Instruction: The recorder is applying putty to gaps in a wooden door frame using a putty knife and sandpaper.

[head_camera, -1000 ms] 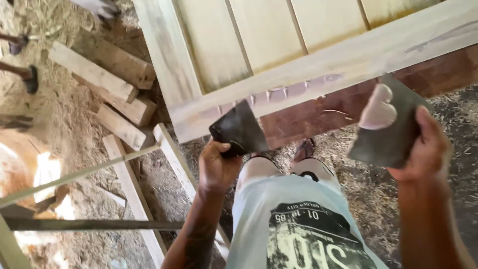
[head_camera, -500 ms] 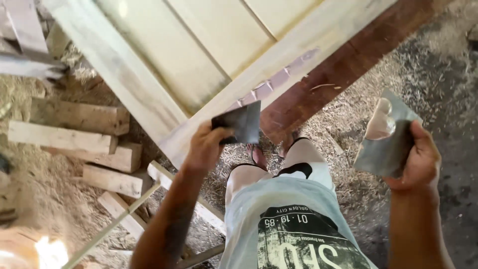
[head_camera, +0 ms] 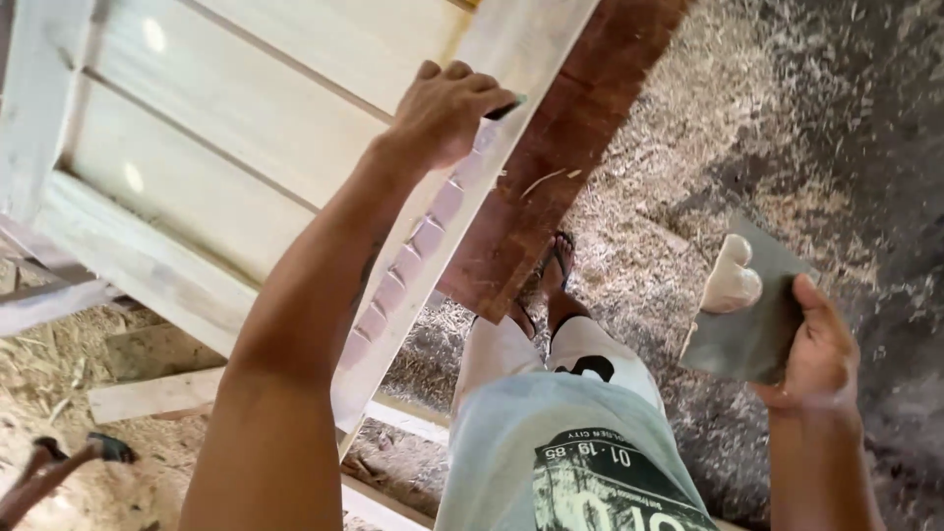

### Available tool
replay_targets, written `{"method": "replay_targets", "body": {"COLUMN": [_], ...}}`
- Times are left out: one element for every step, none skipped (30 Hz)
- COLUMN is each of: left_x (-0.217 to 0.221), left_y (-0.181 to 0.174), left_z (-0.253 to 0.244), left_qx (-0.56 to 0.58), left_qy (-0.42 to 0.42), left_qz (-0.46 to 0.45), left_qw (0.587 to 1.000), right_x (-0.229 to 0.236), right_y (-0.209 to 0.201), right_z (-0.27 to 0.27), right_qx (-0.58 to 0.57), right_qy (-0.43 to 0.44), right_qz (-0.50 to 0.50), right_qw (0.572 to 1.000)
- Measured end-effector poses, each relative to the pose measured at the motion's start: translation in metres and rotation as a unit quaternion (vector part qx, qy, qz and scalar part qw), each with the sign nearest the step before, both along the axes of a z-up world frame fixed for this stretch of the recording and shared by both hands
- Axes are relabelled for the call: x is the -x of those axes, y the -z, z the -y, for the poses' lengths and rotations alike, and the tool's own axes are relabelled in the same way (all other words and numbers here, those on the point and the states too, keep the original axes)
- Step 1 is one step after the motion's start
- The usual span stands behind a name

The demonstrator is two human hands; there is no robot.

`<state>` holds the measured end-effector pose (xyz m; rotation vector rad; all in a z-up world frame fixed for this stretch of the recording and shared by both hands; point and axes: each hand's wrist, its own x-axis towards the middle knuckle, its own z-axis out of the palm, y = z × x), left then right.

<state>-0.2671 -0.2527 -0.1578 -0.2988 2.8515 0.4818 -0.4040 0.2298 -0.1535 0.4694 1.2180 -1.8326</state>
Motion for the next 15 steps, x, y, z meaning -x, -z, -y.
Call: {"method": "replay_targets", "body": {"left_x": [0.004,0.008,0.01,0.008,0.004,0.004,0.002,0.002,-0.001,-0.006,-0.011,-0.016,-0.021,-0.026,-0.034], "left_y": [0.006,0.01,0.017,0.023,0.028,0.025,0.021,0.017,0.018,0.017,0.016,0.014,0.012,0.01,0.008], "left_z": [0.001,0.005,0.005,0.006,0.006,0.006,0.006,0.006,0.005,0.005,0.005,0.004,0.002,0.001,-0.002], "left_qx": [0.01,0.025,0.024,0.015,0.005,0.002,0.0,-0.002,-0.004,-0.005,-0.006,-0.006,-0.006,-0.004,-0.004], "left_qy": [0.006,0.011,0.019,0.02,0.022,0.026,0.024,0.021,0.024,0.033,0.042,0.042,0.047,0.052,0.052], "left_qz": [0.022,0.039,0.039,0.038,0.037,0.04,0.062,0.083,0.083,0.086,0.089,0.09,0.094,0.096,0.095], "left_qw": [1.0,0.999,0.999,0.999,0.999,0.999,0.998,0.996,0.996,0.996,0.995,0.995,0.994,0.994,0.994], "right_x": [-0.003,-0.003,-0.003,-0.003,-0.004,-0.007,-0.01,-0.011,-0.016,-0.019,-0.023,-0.028,-0.034,-0.039,-0.045], "right_y": [-0.004,-0.005,-0.007,-0.009,-0.011,-0.017,-0.023,-0.03,-0.024,-0.016,-0.01,-0.01,-0.01,-0.01,-0.005], "right_z": [-0.004,-0.005,-0.004,-0.002,-0.001,0.004,0.009,0.015,0.006,-0.001,-0.007,-0.006,-0.005,-0.005,-0.01], "right_qx": [-0.019,-0.034,-0.035,0.021,0.078,0.075,0.171,0.266,0.263,0.266,0.269,0.269,0.234,0.199,0.199], "right_qy": [-0.005,-0.011,-0.004,-0.025,-0.047,-0.043,-0.05,-0.057,-0.054,-0.049,-0.045,-0.044,-0.046,-0.048,-0.048], "right_qz": [-0.012,-0.027,-0.026,-0.021,-0.017,-0.014,0.019,0.049,0.048,0.047,0.045,0.046,0.028,0.009,0.008], "right_qw": [1.0,0.999,0.999,0.999,0.996,0.996,0.984,0.961,0.962,0.961,0.961,0.961,0.971,0.979,0.979]}}
